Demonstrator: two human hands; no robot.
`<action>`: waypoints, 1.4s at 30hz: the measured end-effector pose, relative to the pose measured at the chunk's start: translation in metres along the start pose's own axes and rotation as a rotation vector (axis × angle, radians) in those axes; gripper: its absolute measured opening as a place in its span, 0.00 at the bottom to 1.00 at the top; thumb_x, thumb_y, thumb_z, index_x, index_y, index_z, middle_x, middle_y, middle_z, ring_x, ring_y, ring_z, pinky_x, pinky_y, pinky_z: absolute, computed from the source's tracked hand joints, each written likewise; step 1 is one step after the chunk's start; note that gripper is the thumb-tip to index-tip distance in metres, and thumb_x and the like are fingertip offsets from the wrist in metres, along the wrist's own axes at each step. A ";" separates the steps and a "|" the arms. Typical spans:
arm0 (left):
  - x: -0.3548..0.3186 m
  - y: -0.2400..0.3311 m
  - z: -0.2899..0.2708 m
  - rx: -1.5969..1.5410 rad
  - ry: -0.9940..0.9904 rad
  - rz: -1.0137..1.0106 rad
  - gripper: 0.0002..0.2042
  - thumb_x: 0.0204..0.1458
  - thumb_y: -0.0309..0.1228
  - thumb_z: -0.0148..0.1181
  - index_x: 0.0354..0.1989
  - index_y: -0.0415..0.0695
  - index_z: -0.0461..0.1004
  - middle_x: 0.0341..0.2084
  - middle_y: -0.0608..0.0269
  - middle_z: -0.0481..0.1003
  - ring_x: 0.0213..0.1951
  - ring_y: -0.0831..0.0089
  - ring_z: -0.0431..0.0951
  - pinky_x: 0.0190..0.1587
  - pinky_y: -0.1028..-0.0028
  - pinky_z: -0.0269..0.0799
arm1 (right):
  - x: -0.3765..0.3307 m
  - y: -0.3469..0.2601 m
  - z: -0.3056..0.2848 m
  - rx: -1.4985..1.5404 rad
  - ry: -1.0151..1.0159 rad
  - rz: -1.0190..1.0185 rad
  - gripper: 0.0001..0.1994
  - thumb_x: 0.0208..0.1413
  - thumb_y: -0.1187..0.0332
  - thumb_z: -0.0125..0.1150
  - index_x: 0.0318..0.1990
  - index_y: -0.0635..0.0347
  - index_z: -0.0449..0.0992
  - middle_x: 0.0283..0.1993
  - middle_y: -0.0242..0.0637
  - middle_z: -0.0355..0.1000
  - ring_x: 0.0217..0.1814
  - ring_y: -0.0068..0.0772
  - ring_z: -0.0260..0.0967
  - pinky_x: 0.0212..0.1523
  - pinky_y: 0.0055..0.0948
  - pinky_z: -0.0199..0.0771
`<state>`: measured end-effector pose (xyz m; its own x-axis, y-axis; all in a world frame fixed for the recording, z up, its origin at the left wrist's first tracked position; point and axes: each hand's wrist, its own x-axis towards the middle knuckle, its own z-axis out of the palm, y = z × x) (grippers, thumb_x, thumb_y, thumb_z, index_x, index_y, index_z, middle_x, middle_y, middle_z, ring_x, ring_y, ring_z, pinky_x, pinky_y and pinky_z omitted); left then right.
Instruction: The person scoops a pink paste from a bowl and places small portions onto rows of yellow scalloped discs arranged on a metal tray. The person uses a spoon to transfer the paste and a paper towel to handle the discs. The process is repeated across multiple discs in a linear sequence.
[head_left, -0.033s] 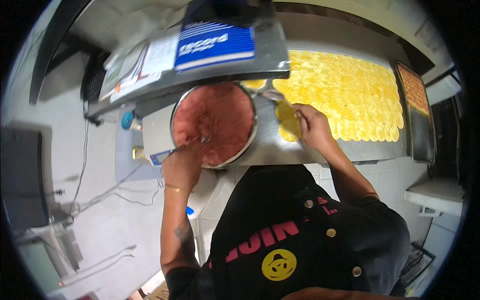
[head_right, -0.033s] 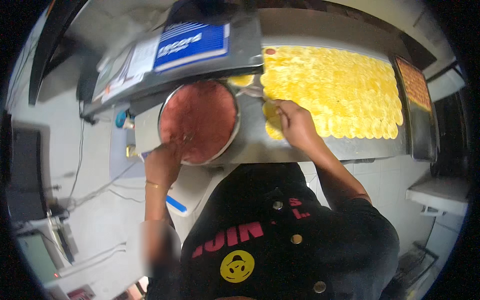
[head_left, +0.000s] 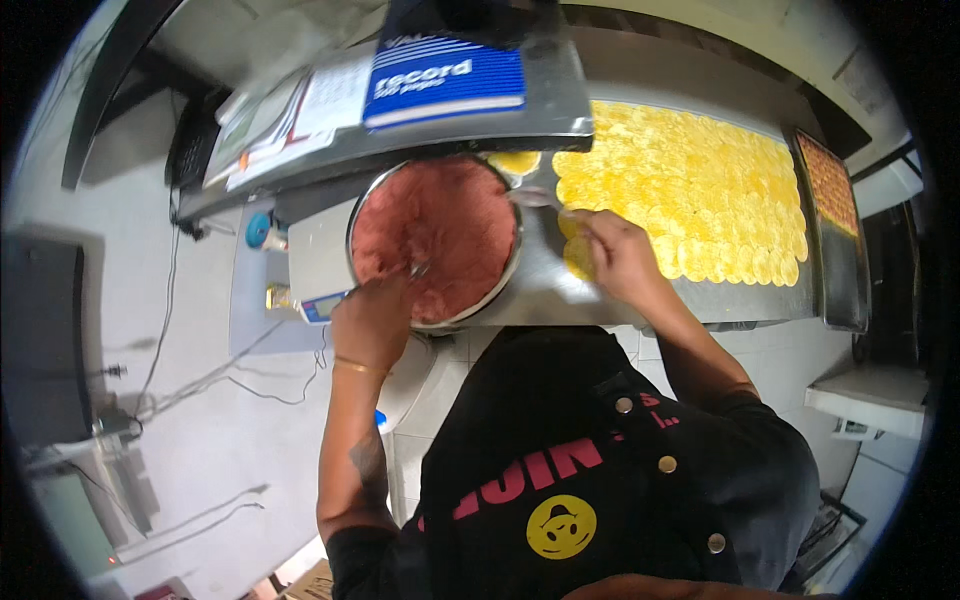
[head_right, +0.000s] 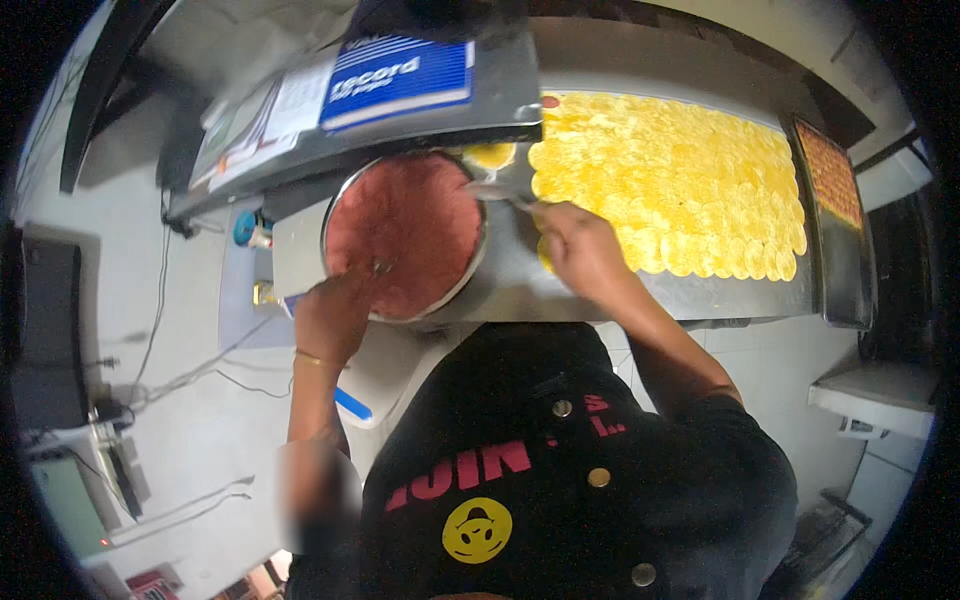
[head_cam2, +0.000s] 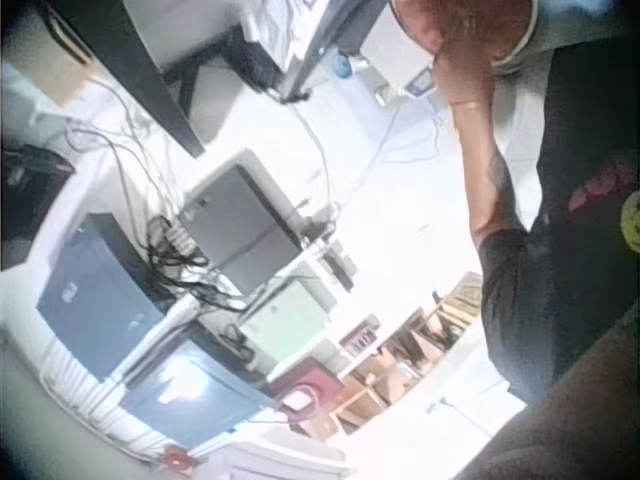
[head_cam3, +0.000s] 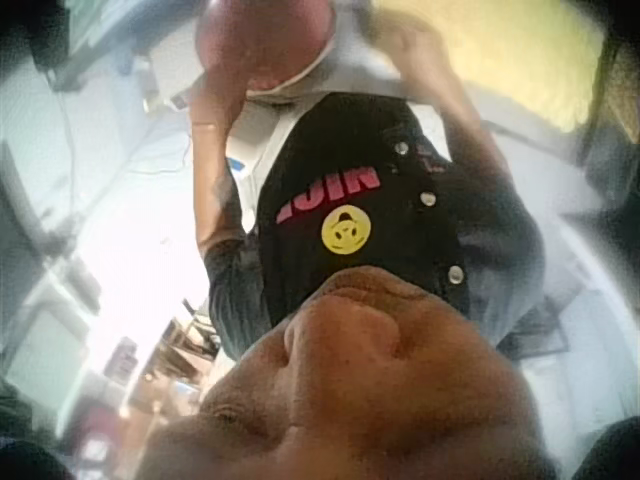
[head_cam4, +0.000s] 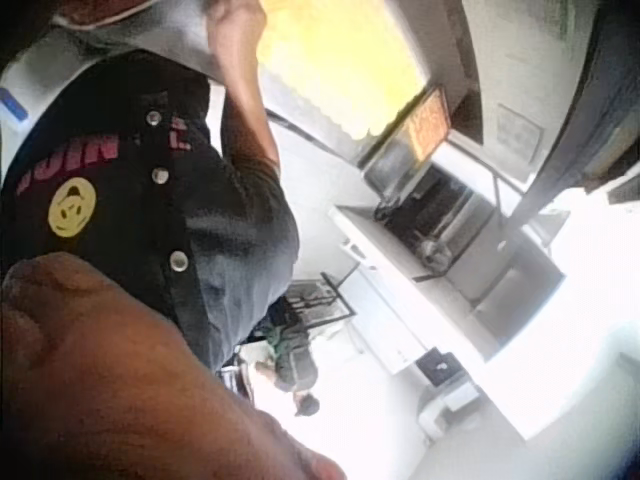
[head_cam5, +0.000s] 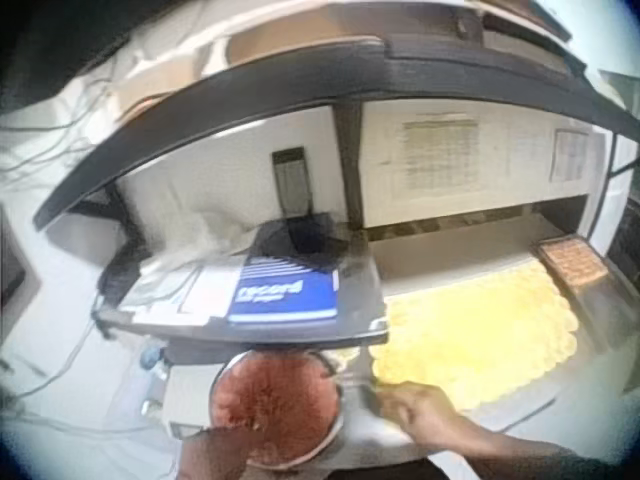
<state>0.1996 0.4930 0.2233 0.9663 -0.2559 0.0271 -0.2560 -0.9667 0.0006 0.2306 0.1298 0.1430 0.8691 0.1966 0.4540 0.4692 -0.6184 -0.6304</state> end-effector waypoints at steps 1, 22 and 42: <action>0.000 -0.003 0.005 -0.016 0.017 0.024 0.08 0.63 0.33 0.55 0.39 0.48 0.80 0.32 0.51 0.83 0.36 0.48 0.85 0.37 0.51 0.80 | 0.011 -0.033 0.005 0.029 -0.061 -0.085 0.22 0.56 0.79 0.59 0.59 0.57 0.80 0.42 0.49 0.80 0.43 0.56 0.80 0.47 0.48 0.82; -0.031 -0.004 0.030 -0.368 0.199 -0.320 0.12 0.62 0.36 0.53 0.34 0.41 0.77 0.28 0.41 0.82 0.32 0.40 0.84 0.37 0.43 0.78 | 0.114 -0.078 0.081 -0.076 -0.637 -0.151 0.10 0.59 0.67 0.57 0.41 0.57 0.84 0.39 0.54 0.81 0.44 0.60 0.79 0.45 0.51 0.79; -0.010 -0.006 0.045 -2.098 0.208 -0.637 0.05 0.63 0.28 0.57 0.33 0.46 0.76 0.18 0.75 0.66 0.16 0.83 0.62 0.17 0.78 0.55 | 0.043 -0.064 0.096 0.175 -0.073 -0.260 0.27 0.58 0.84 0.58 0.66 0.56 0.78 0.44 0.49 0.77 0.43 0.53 0.77 0.46 0.40 0.80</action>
<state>0.1924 0.5013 0.1783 0.9299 0.1427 -0.3389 0.2137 0.5402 0.8140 0.2532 0.2514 0.1427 0.7225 0.3891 0.5715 0.6914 -0.4015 -0.6006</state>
